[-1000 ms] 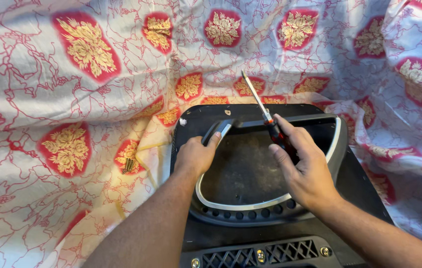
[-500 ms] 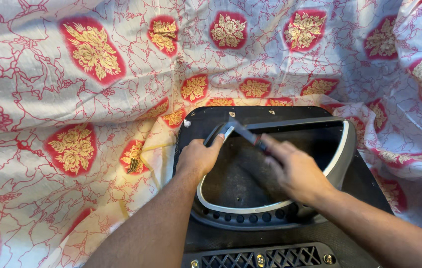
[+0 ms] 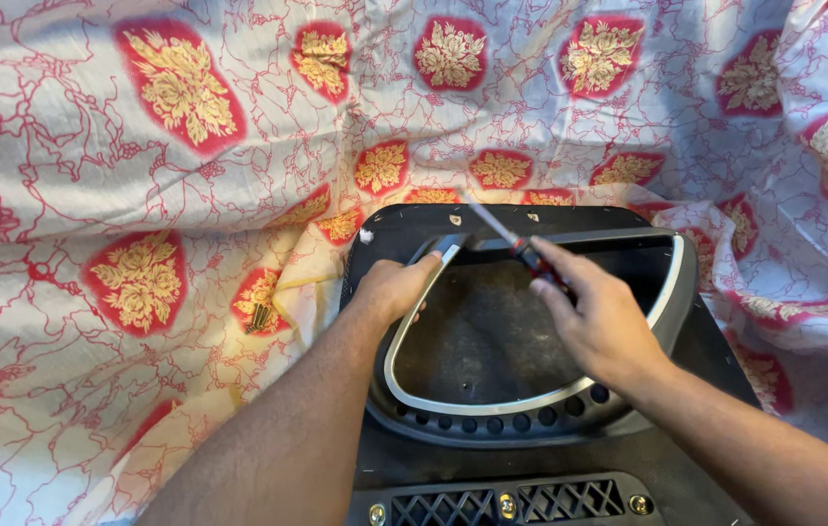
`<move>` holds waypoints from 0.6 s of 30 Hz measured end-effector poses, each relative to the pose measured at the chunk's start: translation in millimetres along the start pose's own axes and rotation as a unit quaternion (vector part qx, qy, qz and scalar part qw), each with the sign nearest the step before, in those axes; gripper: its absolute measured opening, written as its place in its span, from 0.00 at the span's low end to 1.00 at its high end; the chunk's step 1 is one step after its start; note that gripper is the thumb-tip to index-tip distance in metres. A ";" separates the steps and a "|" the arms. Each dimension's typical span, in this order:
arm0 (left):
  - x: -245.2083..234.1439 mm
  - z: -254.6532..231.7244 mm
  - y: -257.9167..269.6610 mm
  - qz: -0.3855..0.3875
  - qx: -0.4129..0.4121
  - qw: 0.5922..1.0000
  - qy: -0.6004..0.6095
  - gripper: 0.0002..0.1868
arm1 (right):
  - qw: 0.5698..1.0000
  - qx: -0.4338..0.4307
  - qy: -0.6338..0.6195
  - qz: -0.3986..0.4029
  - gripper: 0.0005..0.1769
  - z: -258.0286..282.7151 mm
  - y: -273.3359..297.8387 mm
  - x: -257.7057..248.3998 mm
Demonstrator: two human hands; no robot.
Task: The person uses a screwdriver to attach a black plastic frame to the underside of an office chair seat, inserting and tightening several screws to secure the part.
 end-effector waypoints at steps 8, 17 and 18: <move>5.3 0.3 -1.8 0.002 0.058 0.995 0.087 0.27 | 0.993 -0.060 0.094 0.034 0.29 -4.6 0.3 11.4; 6.0 6.8 17.5 0.012 0.106 0.987 0.124 0.25 | 0.990 -0.083 0.098 0.055 0.31 -3.8 6.6 16.9; 4.7 7.4 19.8 0.009 0.109 0.986 0.128 0.25 | 0.983 -0.060 0.151 0.090 0.31 -7.8 6.3 25.3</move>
Point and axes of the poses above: each hand's wrist, its own y-axis away from the middle knuckle, its own x-axis out of the palm, z = x × y, the point moved 7 cm from there along -y, towards the middle knuckle, and after that the axes turned 15 degrees about x, right-handed, at the moved point
